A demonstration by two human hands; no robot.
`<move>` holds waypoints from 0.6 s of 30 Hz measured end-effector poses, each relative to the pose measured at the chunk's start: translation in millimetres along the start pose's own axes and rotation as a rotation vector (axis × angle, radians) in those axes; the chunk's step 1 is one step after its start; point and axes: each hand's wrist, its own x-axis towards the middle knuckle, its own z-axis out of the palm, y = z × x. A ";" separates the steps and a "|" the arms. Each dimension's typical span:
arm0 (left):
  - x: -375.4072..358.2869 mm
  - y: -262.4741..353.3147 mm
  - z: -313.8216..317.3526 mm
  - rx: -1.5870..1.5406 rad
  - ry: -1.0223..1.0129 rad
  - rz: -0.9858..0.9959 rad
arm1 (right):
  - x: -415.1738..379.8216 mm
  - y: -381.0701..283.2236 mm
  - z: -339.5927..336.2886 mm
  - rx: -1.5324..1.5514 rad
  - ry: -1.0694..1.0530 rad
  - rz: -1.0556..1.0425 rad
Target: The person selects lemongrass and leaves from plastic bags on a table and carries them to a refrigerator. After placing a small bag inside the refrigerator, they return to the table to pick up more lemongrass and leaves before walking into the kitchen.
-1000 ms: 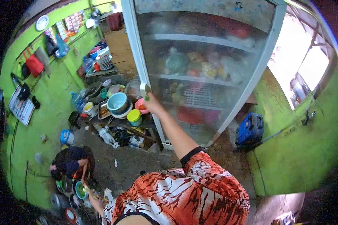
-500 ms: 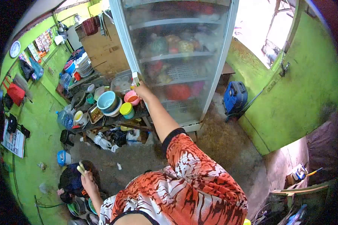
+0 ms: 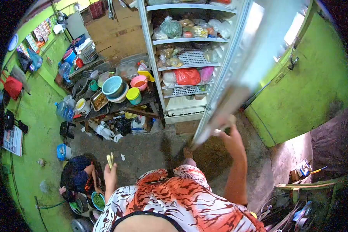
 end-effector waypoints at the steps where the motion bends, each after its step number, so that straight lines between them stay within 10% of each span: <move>1: 10.7 10.6 3.5 0.020 0.006 0.042 | -3.8 17.3 -13.8 -0.122 0.103 0.042; 6: 43.4 95.4 37.2 0.003 0.014 0.161 | 14.5 57.4 -99.3 -0.494 0.300 0.395; 18: 35.1 167.9 238.0 0.073 -0.317 0.193 | 113.3 272.1 -271.1 -0.415 0.471 0.045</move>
